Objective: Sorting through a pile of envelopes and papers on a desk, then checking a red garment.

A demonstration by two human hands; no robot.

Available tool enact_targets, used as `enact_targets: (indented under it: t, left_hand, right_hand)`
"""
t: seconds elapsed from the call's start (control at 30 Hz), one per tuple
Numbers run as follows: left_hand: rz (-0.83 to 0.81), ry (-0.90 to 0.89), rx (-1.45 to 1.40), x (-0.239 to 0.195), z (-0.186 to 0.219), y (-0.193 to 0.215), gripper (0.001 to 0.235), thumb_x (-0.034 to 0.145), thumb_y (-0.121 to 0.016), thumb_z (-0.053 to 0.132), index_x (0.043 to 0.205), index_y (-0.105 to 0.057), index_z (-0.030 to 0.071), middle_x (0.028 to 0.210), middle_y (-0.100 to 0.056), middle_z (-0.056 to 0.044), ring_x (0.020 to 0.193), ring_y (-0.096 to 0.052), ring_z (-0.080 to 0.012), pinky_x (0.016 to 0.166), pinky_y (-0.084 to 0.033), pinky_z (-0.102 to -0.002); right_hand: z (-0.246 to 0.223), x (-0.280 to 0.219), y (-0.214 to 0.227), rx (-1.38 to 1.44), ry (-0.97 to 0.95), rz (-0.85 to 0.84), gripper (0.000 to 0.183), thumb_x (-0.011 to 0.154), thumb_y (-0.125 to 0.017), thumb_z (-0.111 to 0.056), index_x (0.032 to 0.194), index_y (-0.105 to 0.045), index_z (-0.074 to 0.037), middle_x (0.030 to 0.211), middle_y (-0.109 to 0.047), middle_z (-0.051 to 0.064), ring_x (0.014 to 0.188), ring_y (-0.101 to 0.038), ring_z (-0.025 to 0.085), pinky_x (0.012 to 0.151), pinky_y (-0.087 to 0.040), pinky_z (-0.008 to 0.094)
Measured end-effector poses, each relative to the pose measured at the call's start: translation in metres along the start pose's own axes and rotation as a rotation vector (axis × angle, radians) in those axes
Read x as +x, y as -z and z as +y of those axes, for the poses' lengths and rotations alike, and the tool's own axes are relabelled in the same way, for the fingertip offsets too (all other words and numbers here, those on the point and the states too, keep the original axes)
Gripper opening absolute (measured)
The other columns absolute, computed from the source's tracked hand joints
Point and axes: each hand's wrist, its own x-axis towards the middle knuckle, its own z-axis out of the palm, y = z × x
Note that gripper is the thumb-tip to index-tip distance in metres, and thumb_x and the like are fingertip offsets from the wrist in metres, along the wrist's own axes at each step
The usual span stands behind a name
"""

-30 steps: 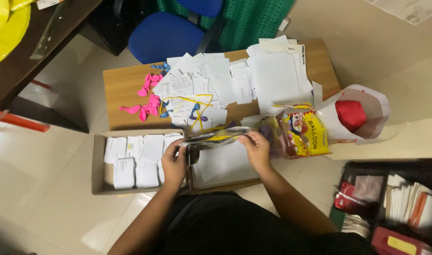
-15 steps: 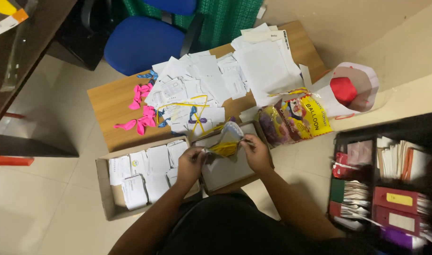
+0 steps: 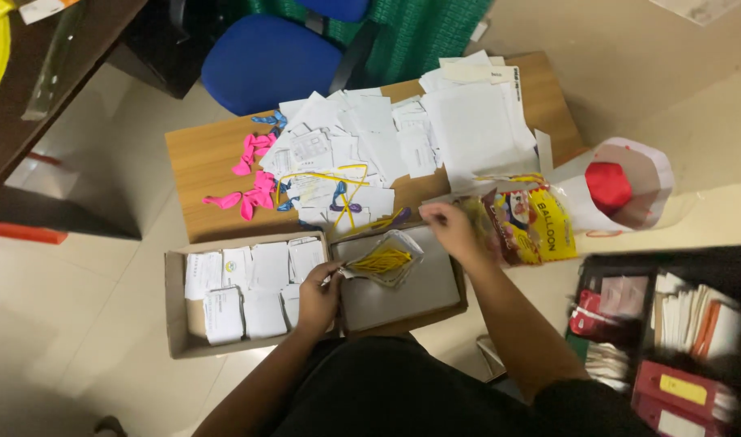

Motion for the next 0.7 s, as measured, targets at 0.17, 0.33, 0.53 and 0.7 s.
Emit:
enact_targets:
  t: [0.17,0.33,0.53,0.7]
  left_hand:
    - [0.061,0.024,-0.067,-0.012,0.016,-0.003,0.025,0.095,-0.060,-0.003,0.116,-0.073,0.004,0.117,-0.071,-0.013,0.109,-0.069,-0.0219,0.093,-0.057,-0.032]
    - [0.118,-0.099,-0.004,-0.026,0.020,-0.007,0.040,0.084,-0.054,-0.015,0.115,-0.071,0.003,0.121,-0.072,-0.015,0.114,-0.069,-0.0246,0.099,-0.052,-0.031]
    - [0.109,-0.129,0.042,-0.034,0.024,-0.010,0.037,0.085,-0.056,-0.015,0.114,-0.072,0.003,0.119,-0.073,-0.014,0.104,-0.072,-0.0243,0.087,-0.055,-0.029]
    - [0.061,-0.030,0.018,-0.034,0.019,-0.008,0.043,0.081,-0.053,-0.017,0.113,-0.072,0.004,0.117,-0.072,-0.012,0.094,-0.070,-0.0215,0.083,-0.055,-0.028]
  right_hand:
    - [-0.043,0.076,-0.049,-0.463,0.125,-0.317,0.025,0.088,-0.068,-0.006,0.111,-0.076,-0.009,0.124,-0.071,0.008,0.105,-0.068,0.026,0.093,-0.054,0.041]
    - [-0.044,0.107,-0.102,-0.832,0.438,-0.545,0.031,0.076,-0.069,-0.002,0.106,-0.076,-0.009,0.145,-0.060,0.008,0.128,-0.052,0.030,0.099,-0.046,0.049]
    - [-0.034,0.123,-0.124,-1.133,0.517,-0.760,0.025,0.078,-0.065,-0.007,0.101,-0.075,-0.007,0.140,-0.059,0.005,0.128,-0.049,0.026,0.101,-0.043,0.049]
    - [-0.034,0.125,-0.123,-1.178,0.496,-0.726,0.023,0.079,-0.063,-0.004,0.098,-0.076,-0.008,0.114,-0.070,0.003,0.123,-0.053,0.025,0.105,-0.042,0.049]
